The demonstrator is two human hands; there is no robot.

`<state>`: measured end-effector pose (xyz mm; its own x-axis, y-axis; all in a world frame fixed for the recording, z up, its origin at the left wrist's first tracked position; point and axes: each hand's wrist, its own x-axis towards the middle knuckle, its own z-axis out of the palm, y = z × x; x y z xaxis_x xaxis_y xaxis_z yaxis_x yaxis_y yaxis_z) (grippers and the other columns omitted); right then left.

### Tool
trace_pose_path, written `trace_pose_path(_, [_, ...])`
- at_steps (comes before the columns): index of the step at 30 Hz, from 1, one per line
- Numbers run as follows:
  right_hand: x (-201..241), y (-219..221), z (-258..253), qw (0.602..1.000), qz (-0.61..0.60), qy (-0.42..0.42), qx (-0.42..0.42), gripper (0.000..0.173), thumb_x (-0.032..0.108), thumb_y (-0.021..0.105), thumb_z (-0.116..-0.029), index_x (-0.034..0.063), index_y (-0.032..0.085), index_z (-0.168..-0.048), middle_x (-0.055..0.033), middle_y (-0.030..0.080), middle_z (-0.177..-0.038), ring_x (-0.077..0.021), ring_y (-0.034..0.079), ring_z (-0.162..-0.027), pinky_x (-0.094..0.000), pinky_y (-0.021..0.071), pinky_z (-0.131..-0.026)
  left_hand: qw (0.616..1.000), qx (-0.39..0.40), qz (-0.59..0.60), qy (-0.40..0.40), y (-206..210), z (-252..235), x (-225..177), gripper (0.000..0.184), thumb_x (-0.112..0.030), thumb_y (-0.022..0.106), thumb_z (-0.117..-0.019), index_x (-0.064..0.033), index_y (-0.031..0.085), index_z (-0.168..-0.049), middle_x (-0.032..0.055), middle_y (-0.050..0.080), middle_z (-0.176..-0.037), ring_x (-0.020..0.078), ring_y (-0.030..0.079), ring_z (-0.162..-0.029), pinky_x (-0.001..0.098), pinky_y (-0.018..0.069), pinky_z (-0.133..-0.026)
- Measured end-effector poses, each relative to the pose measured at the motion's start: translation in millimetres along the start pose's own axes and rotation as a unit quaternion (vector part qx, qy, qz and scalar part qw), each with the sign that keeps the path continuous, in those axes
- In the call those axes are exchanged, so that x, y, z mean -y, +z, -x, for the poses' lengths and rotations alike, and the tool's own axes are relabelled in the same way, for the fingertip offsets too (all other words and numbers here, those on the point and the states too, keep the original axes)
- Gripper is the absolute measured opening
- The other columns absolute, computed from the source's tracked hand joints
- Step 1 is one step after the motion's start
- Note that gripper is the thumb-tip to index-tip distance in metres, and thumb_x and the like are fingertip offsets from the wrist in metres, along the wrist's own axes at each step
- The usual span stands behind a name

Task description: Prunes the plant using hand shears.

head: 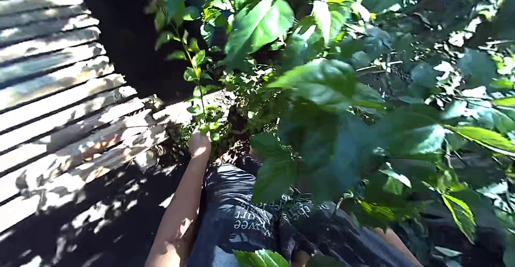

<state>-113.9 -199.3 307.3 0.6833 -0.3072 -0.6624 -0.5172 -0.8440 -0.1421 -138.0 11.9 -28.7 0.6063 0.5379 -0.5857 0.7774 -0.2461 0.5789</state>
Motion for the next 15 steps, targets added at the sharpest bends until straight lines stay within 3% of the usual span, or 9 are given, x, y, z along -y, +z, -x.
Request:
trace_pose_path(1, [-23.3,-8.1,-8.6,0.999,0.006,0.000,0.044,0.035,0.002,0.040,-0.1093,-0.0113,0.050,-0.140,-0.0229,0.053,-0.147,-0.0199,0.053,-0.131,-0.0205,0.0385,-0.106,0.999,0.022,-0.035,-0.022,9.2,0.5,18.6,0.040,-0.022,0.051,-0.1078,0.0008,0.058,-0.140,0.0302,0.061,-0.135,0.0461,0.058,-0.129,0.0629,0.0443,-0.109])
trace_pose_path(3, [-140.4,10.9,-63.0,0.978,0.009,-0.206,0.018,0.038,0.009,0.040,-0.1110,-0.0183,0.051,-0.135,-0.0348,0.058,-0.135,-0.0307,0.060,-0.126,-0.0227,0.0429,-0.107,0.996,-0.027,-0.087,-0.002,40.0,-5.4,65.1,0.044,-0.029,0.049,-0.1082,0.0038,0.061,-0.135,0.0289,0.064,-0.132,0.0429,0.061,-0.127,0.0595,0.0463,-0.109])
trace_pose_path(4, [-175.9,26.7,-88.2,0.975,0.012,-0.222,-0.009,0.039,0.011,0.043,-0.1101,-0.0191,0.054,-0.132,-0.0370,0.060,-0.129,-0.0362,0.062,-0.123,-0.0299,0.0452,-0.107,0.992,-0.076,-0.099,0.021,53.2,-9.2,83.5,0.044,-0.030,0.050,-0.1071,0.0049,0.065,-0.129,0.0289,0.066,-0.128,0.0433,0.064,-0.122,0.0606,0.0484,-0.106])
trace_pose_path(5, [-179.4,30.3,-102.9,0.990,0.034,-0.132,0.032,0.038,0.012,0.044,-0.1104,-0.0146,0.053,-0.137,-0.0336,0.058,-0.136,-0.0371,0.057,-0.129,-0.0375,0.0422,-0.111,0.992,-0.063,-0.107,0.017,50.6,-7.5,85.3,0.044,-0.029,0.049,-0.1083,0.0053,0.062,-0.132,0.0294,0.064,-0.132,0.0439,0.061,-0.126,0.0613,0.0457,-0.108])
trace_pose_path(7, [-189.4,44.0,-150.8,0.994,0.043,-0.006,0.102,0.043,0.017,0.047,-0.1106,-0.0034,0.046,-0.149,-0.0246,0.050,-0.150,-0.0349,0.048,-0.140,-0.0458,0.0352,-0.117,0.992,-0.038,-0.124,0.010,43.1,-5.1,77.2,0.045,-0.028,0.051,-0.1074,0.0043,0.059,-0.137,0.0287,0.061,-0.138,0.0425,0.057,-0.132,0.0594,0.0434,-0.112])
trace_pose_path(9, [-253.2,79.9,-229.4,0.992,-0.004,-0.104,0.070,0.047,0.025,0.057,-0.1056,-0.0005,0.052,-0.145,-0.0257,0.057,-0.142,-0.0373,0.057,-0.131,-0.0503,0.0459,-0.110,0.987,0.007,-0.156,0.028,31.3,12.5,45.6,0.047,-0.024,0.057,-0.1050,0.0041,0.055,-0.143,0.0283,0.055,-0.146,0.0415,0.050,-0.140,0.0579,0.0385,-0.117])
trace_pose_path(11, [-277.6,98.8,-291.8,0.984,-0.114,-0.124,0.060,0.043,0.026,0.063,-0.1013,0.0012,0.060,-0.137,-0.0253,0.064,-0.130,-0.0379,0.063,-0.119,-0.0550,0.0485,-0.104,0.985,0.046,-0.162,0.029,20.0,33.8,7.2,0.055,-0.026,0.059,-0.1057,0.0073,0.048,-0.147,0.0297,0.050,-0.150,0.0422,0.046,-0.144,0.0574,0.0352,-0.119])
trace_pose_path(12, [-276.4,95.4,-297.7,0.980,-0.152,-0.114,0.063,0.041,0.023,0.063,-0.1012,0.0009,0.061,-0.135,-0.0249,0.065,-0.128,-0.0369,0.063,-0.117,-0.0547,0.0482,-0.103,0.986,0.055,-0.157,0.027,16.6,44.0,-12.4,0.058,-0.028,0.059,-0.1059,0.0084,0.045,-0.149,0.0310,0.048,-0.152,0.0428,0.044,-0.144,0.0567,0.0343,-0.120])
trace_pose_path(15, [-286.4,84.0,-280.9,0.975,-0.159,-0.153,-0.007,0.042,0.025,0.059,-0.1027,-0.0026,0.061,-0.135,-0.0264,0.066,-0.126,-0.0370,0.065,-0.115,-0.0528,0.0517,-0.097,0.979,0.001,-0.158,0.130,35.5,60.2,-40.5,0.053,-0.032,0.062,-0.1033,0.0118,0.058,-0.134,0.0358,0.058,-0.136,0.0484,0.056,-0.130,0.0606,0.0431,-0.112])
